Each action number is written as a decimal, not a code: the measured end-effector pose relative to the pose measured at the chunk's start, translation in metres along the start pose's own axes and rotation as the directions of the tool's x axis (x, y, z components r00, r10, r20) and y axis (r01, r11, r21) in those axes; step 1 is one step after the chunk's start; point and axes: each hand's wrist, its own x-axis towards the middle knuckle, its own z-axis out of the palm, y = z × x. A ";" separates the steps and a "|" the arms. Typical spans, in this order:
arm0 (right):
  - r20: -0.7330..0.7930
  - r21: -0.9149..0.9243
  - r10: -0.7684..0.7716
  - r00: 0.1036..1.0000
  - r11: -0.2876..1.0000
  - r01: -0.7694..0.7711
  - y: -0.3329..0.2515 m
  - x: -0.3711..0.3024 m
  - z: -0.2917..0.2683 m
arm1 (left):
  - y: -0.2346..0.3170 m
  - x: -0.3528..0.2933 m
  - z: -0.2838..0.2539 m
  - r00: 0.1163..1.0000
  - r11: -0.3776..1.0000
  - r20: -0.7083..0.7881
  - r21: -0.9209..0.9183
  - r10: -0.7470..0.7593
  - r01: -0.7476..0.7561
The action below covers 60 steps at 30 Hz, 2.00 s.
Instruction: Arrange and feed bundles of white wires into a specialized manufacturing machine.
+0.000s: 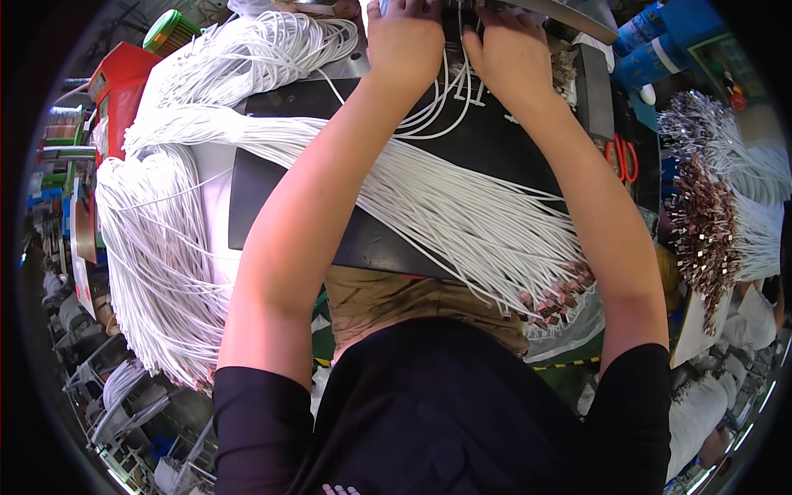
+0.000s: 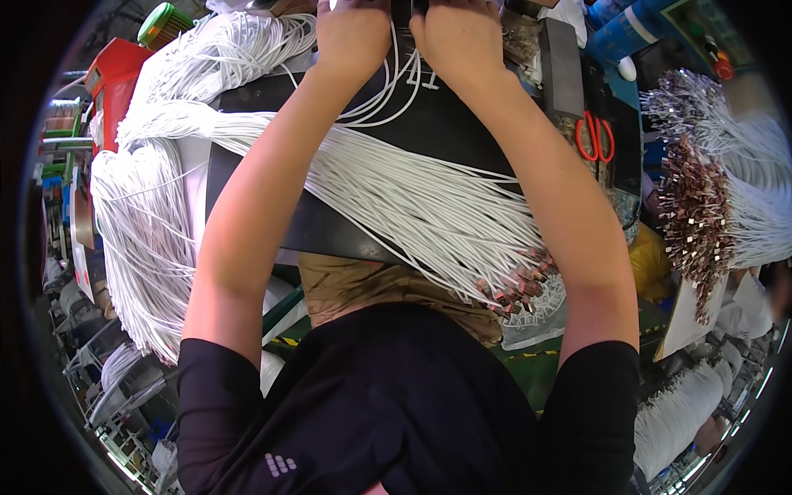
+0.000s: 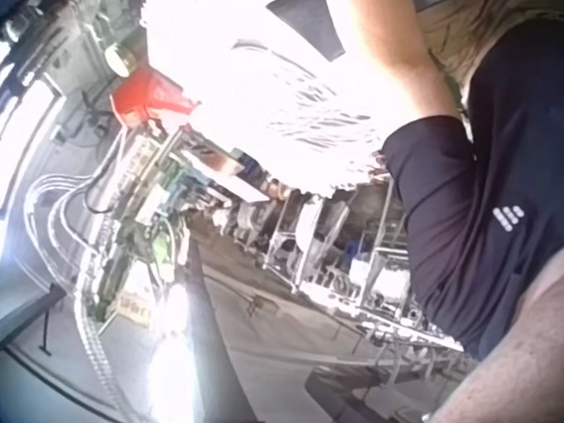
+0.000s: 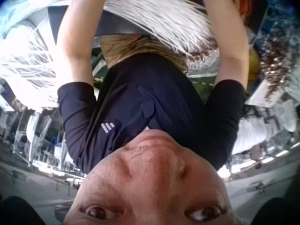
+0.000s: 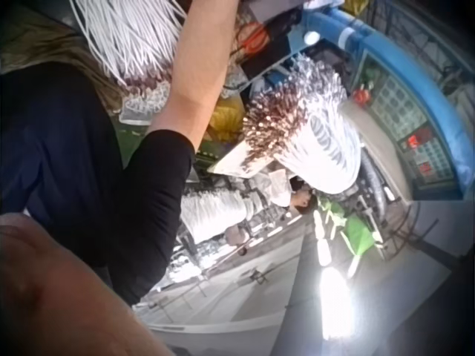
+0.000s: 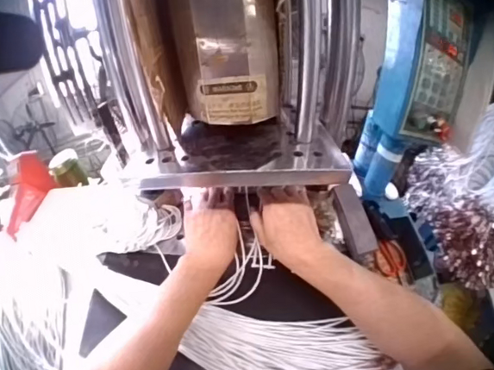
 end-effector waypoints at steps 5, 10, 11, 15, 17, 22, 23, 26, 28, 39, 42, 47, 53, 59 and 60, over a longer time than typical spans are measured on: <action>-0.040 -0.022 -0.069 0.997 0.997 0.068 0.009 -0.001 0.023 | 0.002 -0.003 -0.001 1.000 0.992 0.025 0.121 0.016 -0.019; -0.061 0.091 0.003 0.998 0.996 0.003 0.012 0.006 0.033 | -0.003 -0.006 0.006 0.978 0.996 -0.191 -0.009 0.087 -0.091; 0.032 0.127 0.049 0.998 0.990 -0.053 0.011 0.007 0.028 | -0.003 -0.003 0.006 0.984 0.997 -0.158 0.013 0.078 -0.076; 0.237 0.132 -0.016 0.971 0.991 -0.016 0.022 -0.009 -0.026 | -0.007 -0.011 -0.018 0.995 0.998 -0.082 -0.003 0.063 -0.064; 0.260 0.322 0.044 0.965 0.938 -0.129 0.036 -0.044 -0.067 | -0.011 -0.038 -0.050 0.957 0.962 -0.288 -0.255 0.015 -0.092; -0.259 0.388 0.706 0.659 0.701 -0.598 0.083 -0.229 -0.166 | -0.050 -0.215 -0.141 0.747 -0.367 0.441 -0.674 0.497 0.641; -0.239 0.378 0.739 0.629 0.668 -0.641 0.082 -0.272 -0.172 | -0.057 -0.251 -0.149 0.426 -0.267 0.677 -0.333 0.600 0.904; 0.377 -0.030 0.762 0.526 0.578 -0.816 0.039 -0.393 -0.162 | -0.039 -0.332 -0.128 0.255 -0.316 0.915 -0.154 0.311 0.936; 0.703 -0.050 0.552 0.448 0.666 -0.744 0.014 -0.448 -0.138 | -0.040 -0.356 -0.108 0.237 -0.604 0.940 -0.340 -0.246 0.721; 0.900 0.040 0.390 0.195 0.371 -0.928 0.003 -0.466 -0.088 | -0.054 -0.376 -0.071 0.275 -0.436 0.779 -0.563 -0.563 0.702; 0.921 0.111 0.347 0.178 0.204 -0.973 -0.006 -0.457 -0.092 | -0.058 -0.382 -0.064 0.310 -0.064 0.743 -0.428 -0.593 0.901; 0.948 0.295 0.232 0.216 -0.394 -0.871 -0.014 -0.448 -0.096 | -0.062 -0.387 -0.051 0.279 -0.399 0.754 -0.577 -0.594 0.713; 0.822 0.548 0.330 0.464 -0.240 -0.801 -0.035 -0.430 -0.106 | -0.066 -0.392 -0.047 0.283 -0.306 0.716 -0.573 -0.638 0.760; 0.928 0.159 0.240 0.285 0.436 -0.886 0.025 -0.351 -0.169 | -0.021 -0.374 -0.077 0.412 0.071 0.738 -0.447 -0.534 0.892; 0.966 0.009 0.188 0.177 0.660 -0.751 0.050 -0.331 -0.179 | -0.009 -0.366 -0.092 0.407 -0.063 0.811 -0.474 -0.419 0.878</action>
